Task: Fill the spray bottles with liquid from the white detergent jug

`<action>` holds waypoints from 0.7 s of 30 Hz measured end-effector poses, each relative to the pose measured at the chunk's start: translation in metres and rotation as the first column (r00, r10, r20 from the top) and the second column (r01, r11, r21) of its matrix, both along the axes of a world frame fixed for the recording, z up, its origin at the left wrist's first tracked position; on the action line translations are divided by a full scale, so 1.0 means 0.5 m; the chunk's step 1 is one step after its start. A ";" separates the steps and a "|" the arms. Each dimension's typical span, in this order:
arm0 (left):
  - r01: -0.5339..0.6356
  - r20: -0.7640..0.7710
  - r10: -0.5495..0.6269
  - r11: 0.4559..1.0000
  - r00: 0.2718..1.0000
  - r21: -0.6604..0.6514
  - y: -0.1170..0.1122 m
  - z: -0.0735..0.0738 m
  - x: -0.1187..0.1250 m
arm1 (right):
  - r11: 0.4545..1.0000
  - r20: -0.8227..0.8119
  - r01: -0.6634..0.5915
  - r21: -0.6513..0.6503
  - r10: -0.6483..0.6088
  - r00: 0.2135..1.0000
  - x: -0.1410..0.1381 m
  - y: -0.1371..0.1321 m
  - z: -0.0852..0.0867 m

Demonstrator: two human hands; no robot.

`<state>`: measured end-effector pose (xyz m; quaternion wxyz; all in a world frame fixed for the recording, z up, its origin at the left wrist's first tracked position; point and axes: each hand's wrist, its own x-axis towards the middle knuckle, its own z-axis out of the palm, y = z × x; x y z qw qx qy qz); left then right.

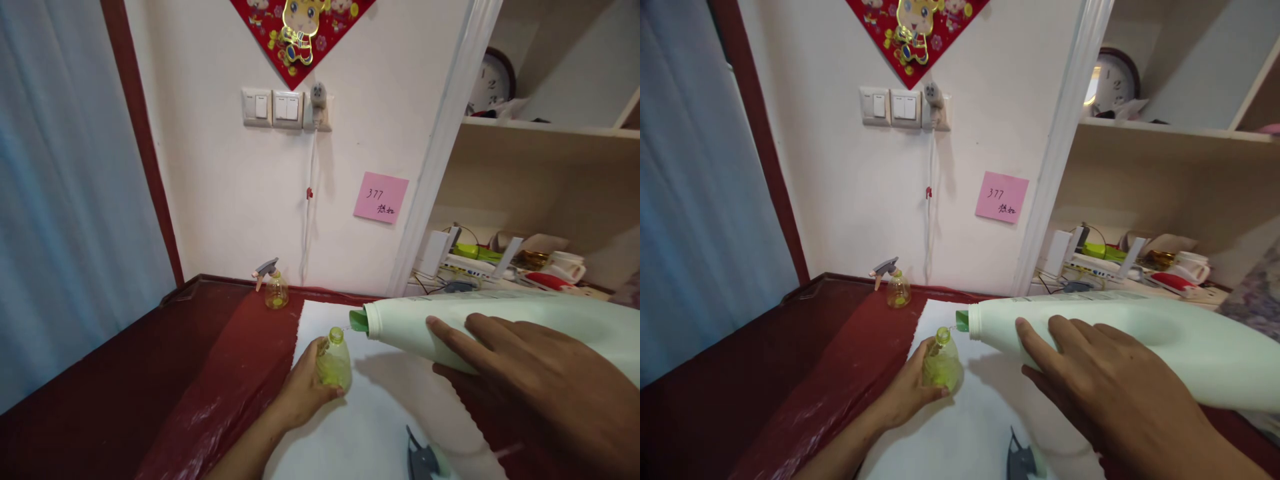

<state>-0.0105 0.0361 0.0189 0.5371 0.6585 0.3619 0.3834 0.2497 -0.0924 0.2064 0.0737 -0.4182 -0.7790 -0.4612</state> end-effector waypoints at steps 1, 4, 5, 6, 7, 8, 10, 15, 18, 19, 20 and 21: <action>0.000 0.002 0.000 1.000 1.000 -0.002 0.000 -0.001 0.000 | 1.000 -0.003 -0.008 -0.001 0.008 1.000 0.000 0.000 0.000; 0.012 0.012 -0.012 1.000 1.000 -0.007 0.001 -0.001 0.000 | 1.000 -0.005 -0.019 0.007 0.019 1.000 0.002 -0.001 0.000; 0.020 0.021 -0.019 1.000 1.000 -0.010 0.001 0.000 0.000 | 1.000 -0.004 -0.020 0.014 0.020 1.000 0.003 -0.001 -0.001; 0.028 0.029 -0.028 1.000 0.999 -0.012 0.001 0.000 0.000 | 1.000 -0.001 -0.021 0.018 0.021 1.000 0.004 -0.001 -0.002; 0.033 0.037 -0.032 0.999 0.999 -0.009 0.001 0.000 -0.001 | 0.999 0.002 -0.023 0.022 0.023 1.000 0.005 -0.001 -0.003; 0.032 0.040 -0.032 0.999 0.999 -0.004 0.001 0.000 -0.001 | 0.999 0.005 -0.030 0.026 0.030 1.000 0.006 0.000 -0.004; 0.024 0.034 -0.024 1.000 0.999 0.006 0.001 -0.001 0.000 | 0.999 0.008 -0.044 0.028 0.043 0.999 0.006 0.002 -0.004; 0.009 -0.012 -0.009 1.000 1.000 0.025 0.002 -0.003 -0.001 | 0.998 0.022 -0.057 0.033 0.056 0.998 0.002 0.004 0.003; 0.009 -0.016 -0.009 0.999 1.000 0.047 0.003 -0.005 -0.002 | 0.997 0.025 -0.061 0.037 0.060 0.998 0.001 0.003 0.008; 0.012 -0.016 -0.011 0.999 1.000 0.049 0.003 -0.006 -0.003 | 0.998 0.023 -0.059 0.037 0.058 0.998 0.001 0.002 0.009; 0.011 -0.018 -0.010 0.999 1.000 0.048 0.002 -0.005 -0.003 | 0.998 0.024 -0.059 0.035 0.058 0.998 0.001 0.002 0.009; 0.008 -0.022 -0.007 0.999 1.000 0.047 0.002 -0.005 -0.003 | 0.998 0.026 -0.058 0.030 0.057 0.998 0.001 0.001 0.009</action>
